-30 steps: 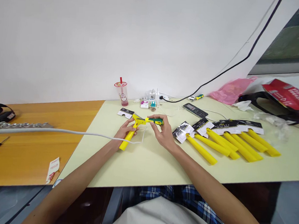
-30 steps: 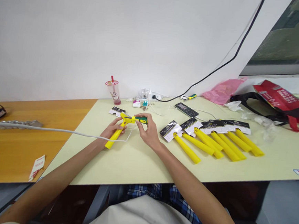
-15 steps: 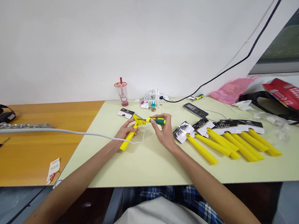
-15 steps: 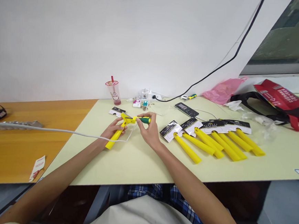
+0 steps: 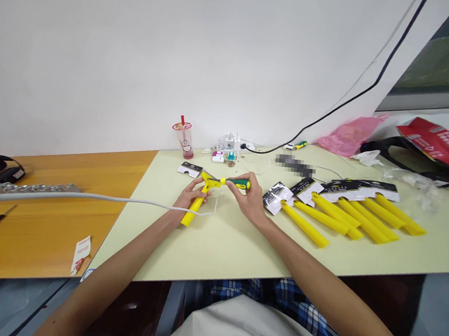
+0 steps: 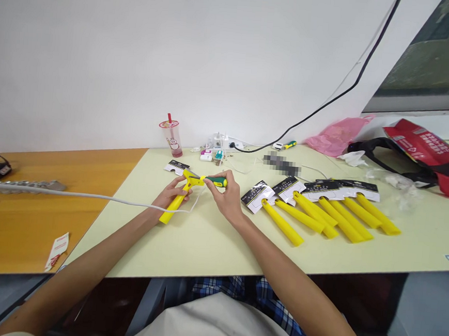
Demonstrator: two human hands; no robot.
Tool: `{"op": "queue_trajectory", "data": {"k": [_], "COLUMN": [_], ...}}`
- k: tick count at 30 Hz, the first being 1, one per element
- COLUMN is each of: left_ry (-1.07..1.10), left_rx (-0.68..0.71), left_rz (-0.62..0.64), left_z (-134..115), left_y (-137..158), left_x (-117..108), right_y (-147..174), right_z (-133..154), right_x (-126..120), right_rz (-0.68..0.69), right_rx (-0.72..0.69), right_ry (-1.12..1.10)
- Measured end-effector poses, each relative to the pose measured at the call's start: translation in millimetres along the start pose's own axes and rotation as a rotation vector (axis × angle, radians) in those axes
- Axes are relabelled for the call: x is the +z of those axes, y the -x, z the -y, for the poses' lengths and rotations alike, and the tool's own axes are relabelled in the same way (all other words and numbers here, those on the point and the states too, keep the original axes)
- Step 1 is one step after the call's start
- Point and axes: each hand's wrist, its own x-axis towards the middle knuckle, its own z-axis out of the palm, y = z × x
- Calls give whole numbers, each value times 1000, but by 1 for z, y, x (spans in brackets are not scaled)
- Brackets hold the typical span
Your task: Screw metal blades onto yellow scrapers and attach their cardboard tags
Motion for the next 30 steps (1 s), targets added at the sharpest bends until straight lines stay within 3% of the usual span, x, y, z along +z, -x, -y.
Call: {"op": "queue_trajectory", "data": {"k": [7, 19, 30], "left_ry": [-1, 6, -44], "left_rx": [17, 17, 45], "left_rz": [7, -23, -30], "left_z": [-1, 0, -3], "left_y": [1, -1, 3], "left_x": [1, 1, 6], "right_y": [2, 6, 4], "right_z": [-2, -3, 4], "right_x": [3, 5, 2], "right_rz": [-15, 105, 16], "right_rx": [-18, -172, -103], "right_ry": [12, -73, 42]}}
